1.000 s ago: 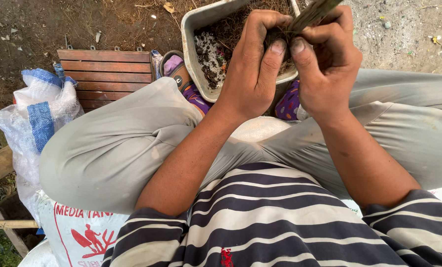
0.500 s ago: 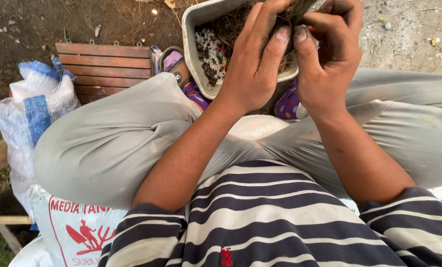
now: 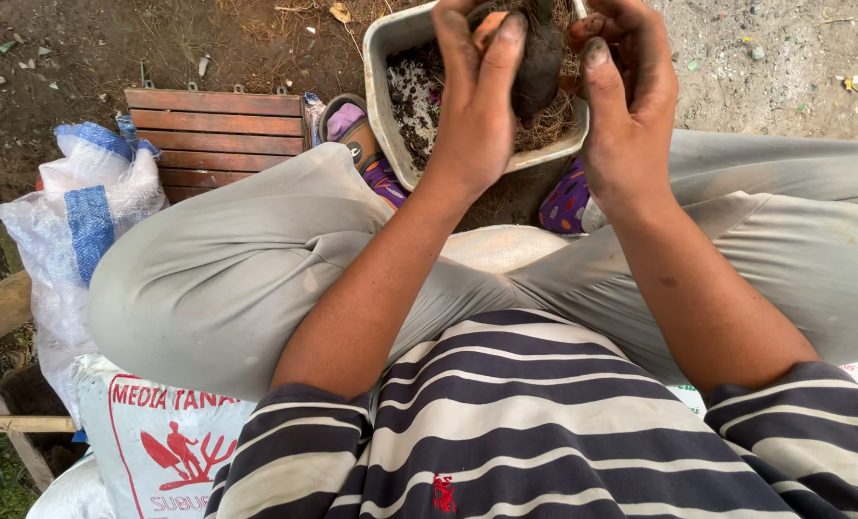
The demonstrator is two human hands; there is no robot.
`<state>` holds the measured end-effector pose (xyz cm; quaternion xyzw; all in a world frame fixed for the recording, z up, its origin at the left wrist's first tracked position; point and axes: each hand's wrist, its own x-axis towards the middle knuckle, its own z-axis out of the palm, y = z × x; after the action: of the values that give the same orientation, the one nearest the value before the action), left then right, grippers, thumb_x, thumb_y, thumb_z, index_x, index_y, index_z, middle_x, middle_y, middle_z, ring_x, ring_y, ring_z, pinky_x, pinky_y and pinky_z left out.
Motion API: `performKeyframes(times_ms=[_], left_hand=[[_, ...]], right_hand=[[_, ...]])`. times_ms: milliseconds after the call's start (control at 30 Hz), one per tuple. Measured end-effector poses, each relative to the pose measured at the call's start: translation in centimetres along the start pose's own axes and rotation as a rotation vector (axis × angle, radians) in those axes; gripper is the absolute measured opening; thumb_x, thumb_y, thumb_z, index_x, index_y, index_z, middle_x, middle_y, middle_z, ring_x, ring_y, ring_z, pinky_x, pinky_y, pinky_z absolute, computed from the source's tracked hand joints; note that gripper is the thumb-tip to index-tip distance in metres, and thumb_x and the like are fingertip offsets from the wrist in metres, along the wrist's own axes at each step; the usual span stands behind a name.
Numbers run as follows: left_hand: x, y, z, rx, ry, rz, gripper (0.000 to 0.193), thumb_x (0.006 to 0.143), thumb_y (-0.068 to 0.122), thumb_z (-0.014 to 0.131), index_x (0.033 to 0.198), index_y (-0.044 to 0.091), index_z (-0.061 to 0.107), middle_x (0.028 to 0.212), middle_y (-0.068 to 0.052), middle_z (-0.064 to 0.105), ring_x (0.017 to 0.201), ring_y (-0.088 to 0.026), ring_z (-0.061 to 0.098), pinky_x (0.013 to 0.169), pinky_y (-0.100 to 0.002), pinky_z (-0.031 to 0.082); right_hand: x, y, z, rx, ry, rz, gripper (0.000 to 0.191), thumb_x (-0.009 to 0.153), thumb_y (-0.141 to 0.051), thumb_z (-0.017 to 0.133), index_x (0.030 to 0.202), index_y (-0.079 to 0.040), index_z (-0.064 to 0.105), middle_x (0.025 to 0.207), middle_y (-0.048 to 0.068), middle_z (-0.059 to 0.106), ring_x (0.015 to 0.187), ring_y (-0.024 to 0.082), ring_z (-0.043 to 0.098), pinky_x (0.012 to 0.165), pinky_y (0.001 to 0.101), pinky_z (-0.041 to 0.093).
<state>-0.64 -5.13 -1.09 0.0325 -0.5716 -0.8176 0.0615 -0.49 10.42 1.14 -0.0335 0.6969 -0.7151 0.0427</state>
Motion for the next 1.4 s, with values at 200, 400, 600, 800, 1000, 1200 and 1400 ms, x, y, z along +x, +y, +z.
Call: performKeyframes(times_ms=[200,400,600,800,1000,1200,1400], left_hand=[[0.8,0.7,-1.2,-0.295,-0.145,-0.232,0.039,0.112,0.039,0.043,0.133,0.007,0.05,0.12,-0.008,0.061,0.112,-0.019,0.061,0.094,-0.039,0.053],[1.0,1.9,-0.5,0.006,-0.209,-0.162,0.056,0.114,0.052,0.034,0.131,0.006,0.061,0.119,-0.007,0.066,0.119,-0.016,0.061,0.11,-0.035,0.047],[0.4,1.9,0.0,-0.067,-0.197,-0.242,0.052,0.109,0.051,0.051,0.119,0.002,0.067,0.11,-0.007,0.064,0.112,-0.015,0.059,0.105,-0.034,0.045],[-0.6,1.9,0.3,-0.149,-0.178,-0.277,0.043,0.107,0.046,0.062,0.11,0.003,0.068,0.095,-0.001,0.061,0.095,-0.011,0.056,0.09,-0.03,0.048],[-0.6,3.1,0.5,-0.195,-0.241,-0.251,0.039,0.103,0.041,0.066,0.122,0.007,0.065,0.102,-0.002,0.067,0.103,-0.012,0.064,0.098,-0.03,0.053],[1.2,4.5,-0.7,-0.262,-0.248,-0.264,0.036,0.093,0.028,0.083,0.117,0.007,0.065,0.107,-0.006,0.07,0.098,-0.019,0.073,0.093,-0.04,0.066],[1.1,3.7,-1.3,-0.218,-0.17,-0.235,0.032,0.089,0.02,0.083,0.115,0.007,0.069,0.104,-0.006,0.069,0.094,-0.014,0.071,0.09,-0.032,0.063]], right_hand=[[-0.1,-1.5,0.6,-0.149,-0.074,-0.153,0.043,0.112,-0.027,0.071,0.146,-0.005,0.055,0.139,0.009,0.053,0.132,0.017,0.057,0.113,0.0282,0.054],[-0.4,-2.9,0.8,-0.352,-0.06,-0.243,0.04,0.102,-0.014,0.079,0.138,-0.003,0.063,0.14,0.011,0.047,0.133,0.022,0.056,0.114,0.0346,0.051],[-0.6,-2.4,0.0,-0.322,-0.019,-0.212,0.045,0.101,-0.024,0.082,0.138,-0.007,0.06,0.138,0.007,0.045,0.129,0.02,0.055,0.105,0.0318,0.049],[-0.9,-1.1,-0.2,-0.118,0.004,-0.105,0.086,0.097,-0.043,0.093,0.155,-0.011,0.038,0.141,0.006,0.047,0.135,0.019,0.048,0.108,0.0309,0.048],[0.5,-2.3,-0.5,-0.056,-0.032,-0.01,0.096,0.085,-0.049,0.09,0.154,-0.009,0.038,0.142,0.007,0.048,0.133,0.02,0.05,0.116,0.033,0.048],[0.2,-3.4,-1.4,-0.025,0.009,-0.008,0.092,0.087,-0.04,0.092,0.151,-0.006,0.035,0.137,0.009,0.05,0.131,0.021,0.05,0.118,0.0334,0.048],[-0.6,-2.0,-0.7,-0.031,-0.084,-0.021,0.074,0.105,-0.023,0.087,0.155,-0.006,0.035,0.14,0.009,0.046,0.13,0.019,0.049,0.111,0.0314,0.052]])
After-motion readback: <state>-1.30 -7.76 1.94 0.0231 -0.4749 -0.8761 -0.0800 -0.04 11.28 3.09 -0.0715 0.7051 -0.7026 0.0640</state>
